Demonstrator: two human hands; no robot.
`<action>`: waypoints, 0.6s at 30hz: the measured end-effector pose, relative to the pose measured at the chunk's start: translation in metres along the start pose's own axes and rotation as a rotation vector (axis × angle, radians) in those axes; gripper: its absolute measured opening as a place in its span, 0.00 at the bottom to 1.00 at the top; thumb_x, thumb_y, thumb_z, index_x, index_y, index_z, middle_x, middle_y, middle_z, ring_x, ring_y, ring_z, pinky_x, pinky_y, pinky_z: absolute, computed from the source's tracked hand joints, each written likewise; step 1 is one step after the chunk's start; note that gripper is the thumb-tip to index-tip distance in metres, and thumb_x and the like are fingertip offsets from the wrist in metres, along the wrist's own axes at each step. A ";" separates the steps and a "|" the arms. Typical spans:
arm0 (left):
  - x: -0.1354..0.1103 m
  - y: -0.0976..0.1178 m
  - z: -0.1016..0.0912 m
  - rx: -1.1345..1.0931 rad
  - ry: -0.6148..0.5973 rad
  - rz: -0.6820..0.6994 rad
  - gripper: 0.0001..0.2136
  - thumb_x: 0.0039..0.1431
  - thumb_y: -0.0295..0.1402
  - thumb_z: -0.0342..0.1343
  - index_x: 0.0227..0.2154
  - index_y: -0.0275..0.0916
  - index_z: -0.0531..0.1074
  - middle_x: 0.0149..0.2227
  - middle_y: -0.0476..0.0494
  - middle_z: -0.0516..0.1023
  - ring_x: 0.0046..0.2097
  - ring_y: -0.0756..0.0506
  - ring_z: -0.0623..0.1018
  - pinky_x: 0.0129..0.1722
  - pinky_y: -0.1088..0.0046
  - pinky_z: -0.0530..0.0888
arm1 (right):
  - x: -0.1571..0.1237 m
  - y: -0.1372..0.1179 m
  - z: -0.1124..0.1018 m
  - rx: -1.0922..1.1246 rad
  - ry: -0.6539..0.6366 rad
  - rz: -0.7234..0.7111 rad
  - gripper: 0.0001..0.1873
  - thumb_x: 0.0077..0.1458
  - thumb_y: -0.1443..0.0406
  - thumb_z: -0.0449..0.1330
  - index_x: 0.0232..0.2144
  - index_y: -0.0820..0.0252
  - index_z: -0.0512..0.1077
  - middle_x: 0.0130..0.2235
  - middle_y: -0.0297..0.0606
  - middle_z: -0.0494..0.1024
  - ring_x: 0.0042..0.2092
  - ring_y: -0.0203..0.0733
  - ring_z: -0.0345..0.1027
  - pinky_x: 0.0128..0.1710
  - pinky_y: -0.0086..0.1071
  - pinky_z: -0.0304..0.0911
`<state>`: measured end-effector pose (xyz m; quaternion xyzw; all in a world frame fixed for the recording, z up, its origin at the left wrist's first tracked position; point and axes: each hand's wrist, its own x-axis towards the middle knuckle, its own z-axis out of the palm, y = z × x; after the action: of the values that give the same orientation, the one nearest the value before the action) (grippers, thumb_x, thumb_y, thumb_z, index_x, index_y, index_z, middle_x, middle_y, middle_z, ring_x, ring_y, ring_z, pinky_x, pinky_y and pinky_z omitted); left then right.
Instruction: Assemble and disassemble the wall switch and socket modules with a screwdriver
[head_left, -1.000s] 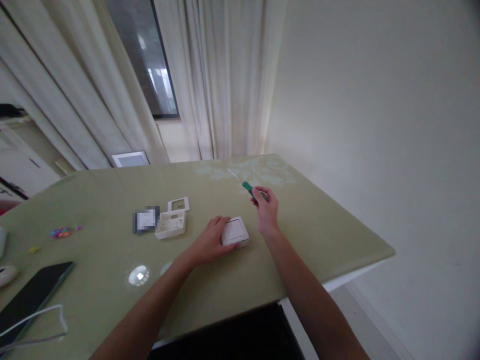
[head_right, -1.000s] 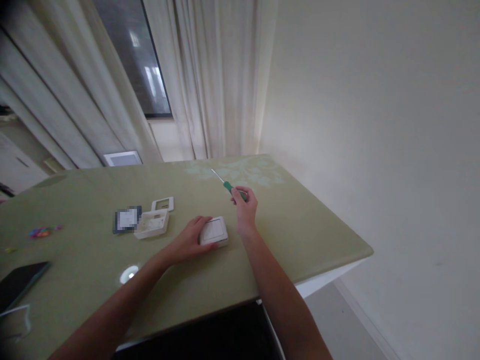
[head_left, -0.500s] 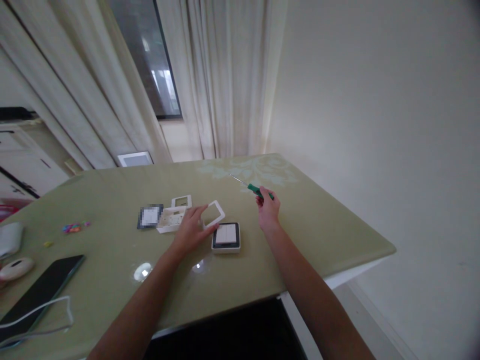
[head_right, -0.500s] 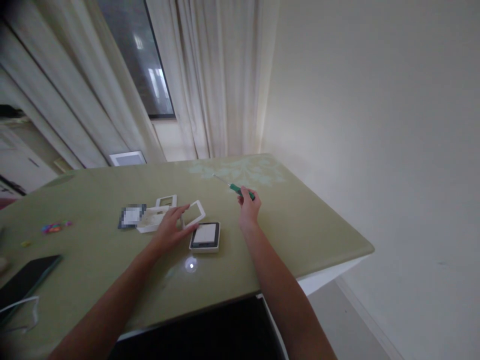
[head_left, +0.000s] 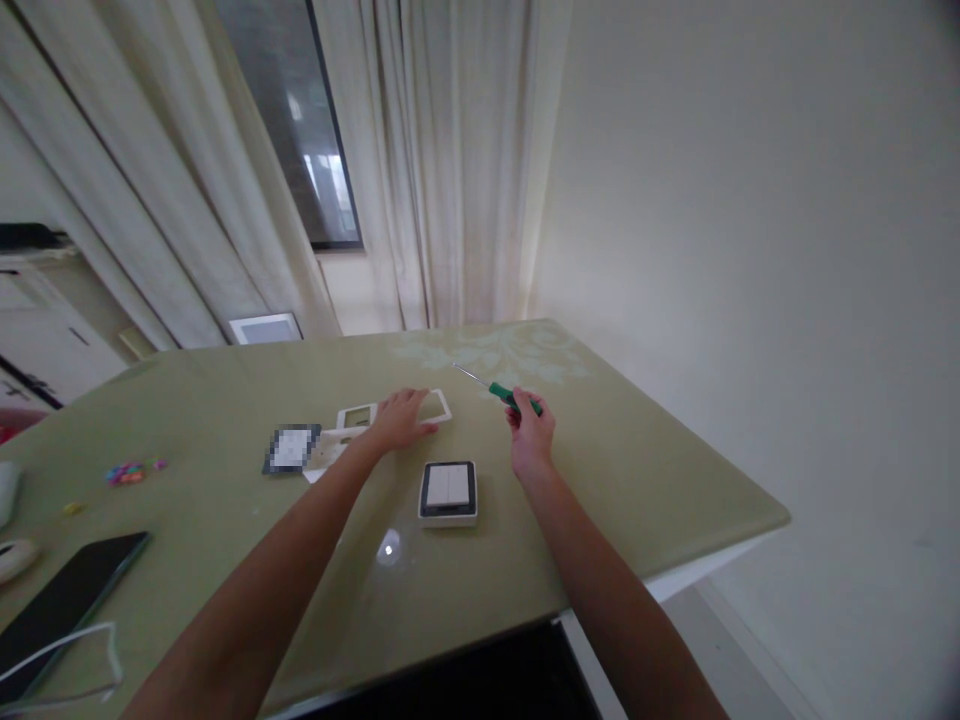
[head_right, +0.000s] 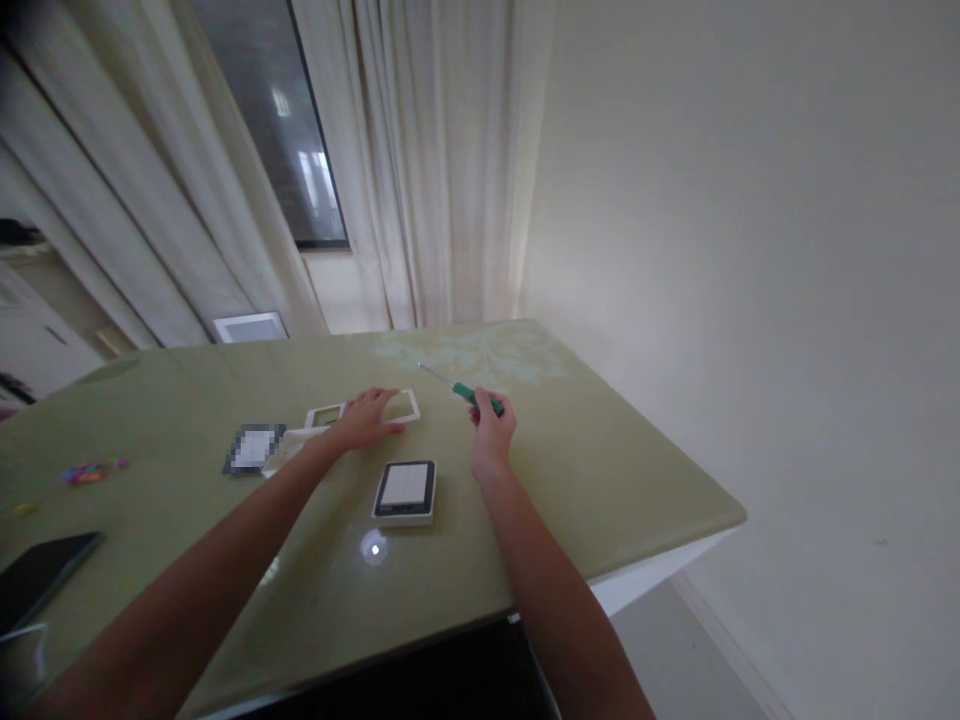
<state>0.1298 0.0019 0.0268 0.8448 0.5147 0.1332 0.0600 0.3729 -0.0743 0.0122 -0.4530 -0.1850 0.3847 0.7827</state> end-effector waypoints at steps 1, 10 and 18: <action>0.005 0.000 0.000 -0.019 -0.017 0.008 0.23 0.73 0.42 0.65 0.65 0.40 0.73 0.68 0.34 0.74 0.65 0.31 0.77 0.65 0.41 0.75 | 0.000 -0.001 -0.001 -0.001 0.000 -0.010 0.11 0.72 0.60 0.67 0.48 0.62 0.77 0.43 0.36 0.81 0.37 0.37 0.77 0.36 0.32 0.77; -0.085 0.035 0.005 -0.337 -0.098 0.253 0.26 0.75 0.52 0.56 0.68 0.45 0.73 0.67 0.39 0.79 0.68 0.36 0.78 0.69 0.54 0.74 | -0.001 -0.012 -0.001 0.020 -0.034 -0.159 0.10 0.71 0.61 0.68 0.47 0.62 0.77 0.43 0.36 0.81 0.38 0.38 0.77 0.38 0.34 0.78; -0.120 0.045 0.007 -0.438 -0.008 0.272 0.37 0.61 0.49 0.71 0.69 0.41 0.69 0.67 0.31 0.76 0.68 0.29 0.75 0.71 0.48 0.70 | -0.019 -0.018 0.006 -0.009 -0.078 -0.306 0.12 0.71 0.58 0.68 0.42 0.62 0.76 0.38 0.33 0.80 0.34 0.36 0.74 0.35 0.31 0.74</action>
<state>0.1180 -0.1250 0.0112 0.8736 0.3552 0.2451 0.2248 0.3647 -0.0904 0.0323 -0.4077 -0.2839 0.2772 0.8224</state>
